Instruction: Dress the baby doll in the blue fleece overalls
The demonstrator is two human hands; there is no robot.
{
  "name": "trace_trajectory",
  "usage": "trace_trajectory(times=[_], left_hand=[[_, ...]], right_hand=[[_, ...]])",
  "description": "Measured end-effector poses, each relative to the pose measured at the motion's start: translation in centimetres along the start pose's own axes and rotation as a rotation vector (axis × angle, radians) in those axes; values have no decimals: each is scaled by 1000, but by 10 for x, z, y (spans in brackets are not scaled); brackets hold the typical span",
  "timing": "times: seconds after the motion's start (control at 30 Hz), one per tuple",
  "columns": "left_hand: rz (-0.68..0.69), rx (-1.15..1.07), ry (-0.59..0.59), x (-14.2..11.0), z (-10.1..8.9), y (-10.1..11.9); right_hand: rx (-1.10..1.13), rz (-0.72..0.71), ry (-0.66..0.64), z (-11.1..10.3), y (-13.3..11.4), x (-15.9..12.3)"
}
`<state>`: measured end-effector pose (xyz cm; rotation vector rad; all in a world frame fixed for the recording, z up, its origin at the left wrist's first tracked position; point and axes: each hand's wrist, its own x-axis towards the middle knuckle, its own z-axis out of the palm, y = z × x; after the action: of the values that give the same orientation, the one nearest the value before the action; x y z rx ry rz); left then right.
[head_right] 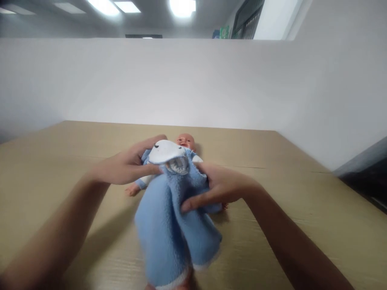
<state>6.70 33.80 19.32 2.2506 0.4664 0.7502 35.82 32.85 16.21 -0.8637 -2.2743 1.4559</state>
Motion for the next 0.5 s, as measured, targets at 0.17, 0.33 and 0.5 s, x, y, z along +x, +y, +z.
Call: trace_trajectory(times=[0.17,0.33,0.5], left_hand=[[-163,-106,-265,-4,-6,-5],[-100,-225,-374,-5,-16,-12],[-25,-159,-142,0,-11,-6]], right_hand=[[99,-95,-88,13,-3,5],[191,-143,69,14,-5,-1],[121,-107,-304,17,-4,6]])
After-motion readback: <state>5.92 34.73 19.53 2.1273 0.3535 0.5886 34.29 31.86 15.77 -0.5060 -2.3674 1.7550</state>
